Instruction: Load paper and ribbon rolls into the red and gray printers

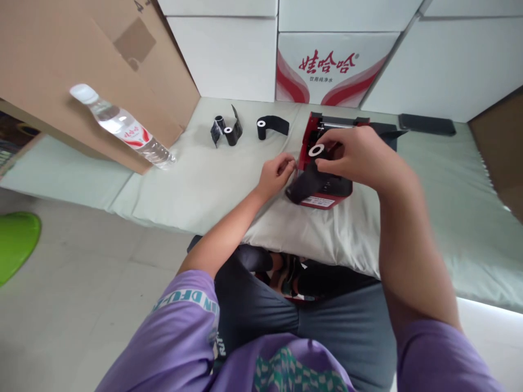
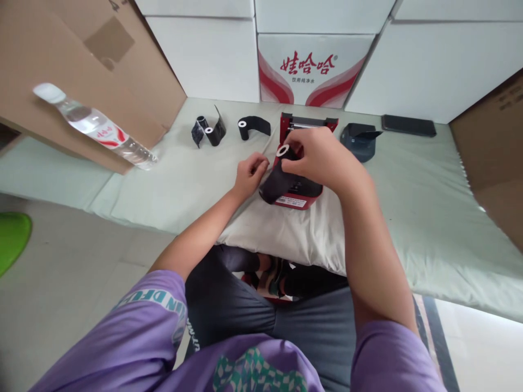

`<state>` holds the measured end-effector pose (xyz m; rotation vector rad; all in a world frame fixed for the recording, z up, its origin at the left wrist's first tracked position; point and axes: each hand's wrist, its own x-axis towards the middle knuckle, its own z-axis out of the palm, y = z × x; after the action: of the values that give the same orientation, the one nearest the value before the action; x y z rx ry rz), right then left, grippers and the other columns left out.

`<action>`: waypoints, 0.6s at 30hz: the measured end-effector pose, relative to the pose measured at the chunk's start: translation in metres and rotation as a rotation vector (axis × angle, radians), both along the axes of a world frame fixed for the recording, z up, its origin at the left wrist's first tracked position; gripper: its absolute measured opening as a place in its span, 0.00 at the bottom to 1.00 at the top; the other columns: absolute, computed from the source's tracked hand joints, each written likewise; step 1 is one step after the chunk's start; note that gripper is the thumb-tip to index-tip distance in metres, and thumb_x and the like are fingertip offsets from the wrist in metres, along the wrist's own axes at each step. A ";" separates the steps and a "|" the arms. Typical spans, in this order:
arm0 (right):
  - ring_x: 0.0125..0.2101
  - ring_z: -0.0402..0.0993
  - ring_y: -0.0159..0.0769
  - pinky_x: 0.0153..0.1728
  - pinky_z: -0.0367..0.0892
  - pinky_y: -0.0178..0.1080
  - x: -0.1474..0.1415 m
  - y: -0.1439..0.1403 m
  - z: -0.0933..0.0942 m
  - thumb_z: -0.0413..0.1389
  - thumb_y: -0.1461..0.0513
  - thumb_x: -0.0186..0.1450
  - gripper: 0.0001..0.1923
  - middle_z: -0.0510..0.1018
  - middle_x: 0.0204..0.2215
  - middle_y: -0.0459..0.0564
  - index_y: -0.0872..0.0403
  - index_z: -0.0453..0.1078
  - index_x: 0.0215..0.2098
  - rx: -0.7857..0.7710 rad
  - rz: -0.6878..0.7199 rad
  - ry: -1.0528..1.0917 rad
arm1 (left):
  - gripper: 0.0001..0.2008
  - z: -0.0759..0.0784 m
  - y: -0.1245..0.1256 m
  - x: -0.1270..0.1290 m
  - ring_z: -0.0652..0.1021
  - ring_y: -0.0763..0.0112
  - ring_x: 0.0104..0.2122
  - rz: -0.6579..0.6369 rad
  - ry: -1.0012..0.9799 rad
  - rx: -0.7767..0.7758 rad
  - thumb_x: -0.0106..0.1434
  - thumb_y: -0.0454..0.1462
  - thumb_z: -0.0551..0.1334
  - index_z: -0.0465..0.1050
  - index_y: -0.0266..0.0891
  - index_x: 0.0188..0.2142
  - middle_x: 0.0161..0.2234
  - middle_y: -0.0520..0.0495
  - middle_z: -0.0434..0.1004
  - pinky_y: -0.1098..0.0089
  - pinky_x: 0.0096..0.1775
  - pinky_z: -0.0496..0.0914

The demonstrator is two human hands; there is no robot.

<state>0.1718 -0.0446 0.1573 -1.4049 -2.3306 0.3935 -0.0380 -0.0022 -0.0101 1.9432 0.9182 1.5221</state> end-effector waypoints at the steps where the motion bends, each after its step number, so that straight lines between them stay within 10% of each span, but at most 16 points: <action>1: 0.34 0.77 0.38 0.37 0.71 0.38 -0.005 -0.008 -0.001 0.63 0.60 0.64 0.15 0.83 0.34 0.50 0.56 0.82 0.48 0.003 0.025 0.115 | 0.27 -0.001 0.001 -0.001 0.68 0.71 0.22 -0.031 -0.044 0.009 0.76 0.63 0.58 0.79 0.43 0.42 0.23 0.55 0.67 0.66 0.28 0.63; 6: 0.31 0.74 0.33 0.37 0.72 0.37 -0.044 -0.035 -0.032 0.62 0.64 0.62 0.15 0.81 0.36 0.48 0.55 0.80 0.48 0.011 0.161 0.437 | 0.30 -0.003 0.000 -0.006 0.82 0.60 0.39 -0.059 -0.156 0.065 0.75 0.65 0.56 0.79 0.44 0.49 0.40 0.43 0.83 0.57 0.42 0.78; 13: 0.32 0.75 0.33 0.38 0.77 0.40 -0.057 -0.032 -0.073 0.60 0.62 0.67 0.15 0.78 0.46 0.53 0.54 0.78 0.51 0.125 -0.034 0.600 | 0.29 0.002 0.006 -0.010 0.75 0.64 0.28 -0.111 -0.187 0.205 0.77 0.64 0.55 0.78 0.46 0.37 0.28 0.49 0.73 0.59 0.32 0.71; 18: 0.37 0.79 0.37 0.42 0.81 0.43 -0.055 -0.023 -0.080 0.57 0.62 0.71 0.25 0.80 0.54 0.57 0.51 0.72 0.65 0.146 -0.060 0.613 | 0.24 0.000 0.005 -0.011 0.73 0.70 0.26 -0.097 -0.170 0.163 0.77 0.60 0.61 0.80 0.45 0.49 0.31 0.50 0.74 0.64 0.29 0.69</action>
<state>0.1171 -0.0673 0.0777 -1.0868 -1.7762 0.5349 -0.0486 0.0030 -0.0099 1.9033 0.6367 1.7201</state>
